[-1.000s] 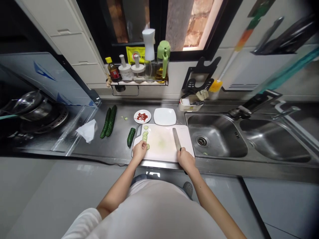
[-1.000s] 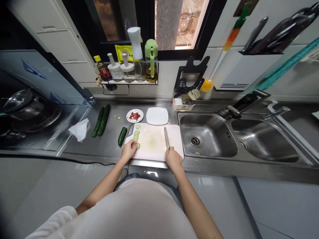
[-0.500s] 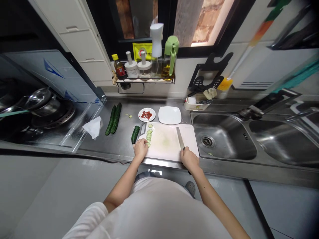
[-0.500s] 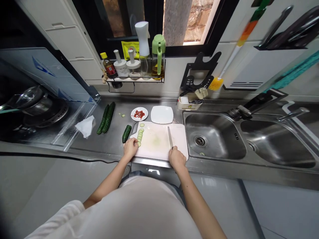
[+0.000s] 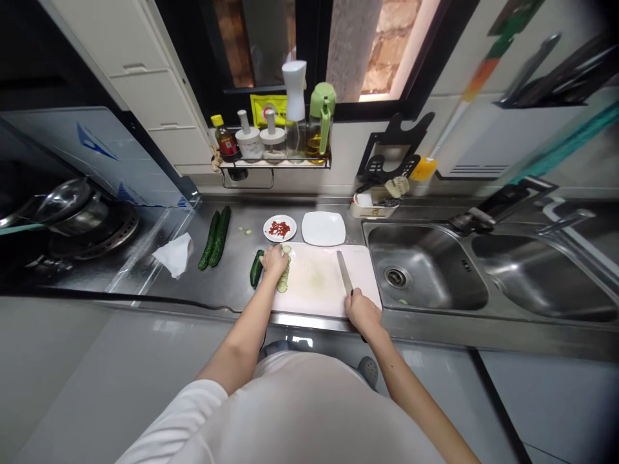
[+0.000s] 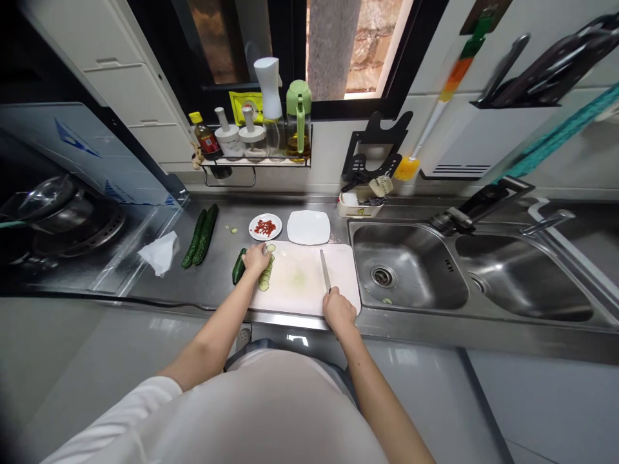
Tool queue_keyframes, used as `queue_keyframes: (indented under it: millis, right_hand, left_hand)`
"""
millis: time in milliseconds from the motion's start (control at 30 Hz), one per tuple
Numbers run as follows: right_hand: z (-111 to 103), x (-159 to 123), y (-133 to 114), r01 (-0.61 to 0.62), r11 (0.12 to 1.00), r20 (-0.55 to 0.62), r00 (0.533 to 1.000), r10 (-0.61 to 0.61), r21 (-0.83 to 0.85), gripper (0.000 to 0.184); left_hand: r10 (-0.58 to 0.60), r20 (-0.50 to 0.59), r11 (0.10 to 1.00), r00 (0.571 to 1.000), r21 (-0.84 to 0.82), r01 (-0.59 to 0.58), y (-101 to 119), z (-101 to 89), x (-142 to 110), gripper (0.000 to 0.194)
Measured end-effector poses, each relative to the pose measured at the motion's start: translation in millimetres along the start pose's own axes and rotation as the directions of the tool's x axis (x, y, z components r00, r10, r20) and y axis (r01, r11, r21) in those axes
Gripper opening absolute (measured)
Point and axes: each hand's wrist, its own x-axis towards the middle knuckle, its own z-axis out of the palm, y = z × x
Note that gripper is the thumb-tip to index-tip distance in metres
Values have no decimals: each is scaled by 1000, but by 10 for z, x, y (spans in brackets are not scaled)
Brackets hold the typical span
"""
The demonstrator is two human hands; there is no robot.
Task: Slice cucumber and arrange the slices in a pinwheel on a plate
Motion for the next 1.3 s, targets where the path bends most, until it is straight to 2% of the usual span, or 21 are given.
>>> queue_keyframes:
  millis: [200, 500, 667, 767, 900, 967, 1067, 1167, 1300]
  right_hand:
    - [14, 6, -18, -12, 1000, 3, 1000, 12, 9, 36]
    - [14, 3, -24, -4, 1000, 5, 1000, 4, 1, 35]
    - [14, -3, -28, -2, 1000, 5, 1000, 3, -5, 35]
    - [21, -5, -34, -4, 1000, 6, 1000, 4, 5, 36]
    - [14, -13, -47, -12, 1000, 12, 1000, 12, 18, 35]
    - [3, -20, -55, -17, 1000, 22, 1000, 16, 17, 34]
    - [-12, -31, -65, -18, 1000, 22, 1000, 17, 14, 34]
    - [-20, -35, -63, -12, 1000, 18, 1000, 12, 13, 34]
    - [-32, -39, -5, 22, 1000, -1, 1000, -22, -8, 34]
  left_hand:
    - [37, 32, 994, 999, 98, -40, 35, 70, 204, 33]
    - [9, 71, 1000, 997, -19, -8, 64, 77, 309, 23]
    - [14, 63, 985, 998, -174, -3, 121, 83, 212, 18]
    - [89, 134, 957, 987, -285, -48, 177, 133, 71, 21]
    - [201, 264, 931, 943, -351, -100, 273, 248, -152, 24]
    - [241, 305, 933, 921, -333, -134, 319, 295, -229, 21]
    - [287, 307, 948, 908, -227, -223, 363, 325, -265, 15]
    - [303, 268, 953, 915, -84, -291, 365, 327, -231, 15]
    - [259, 250, 963, 933, 5, -269, 324, 339, -165, 20]
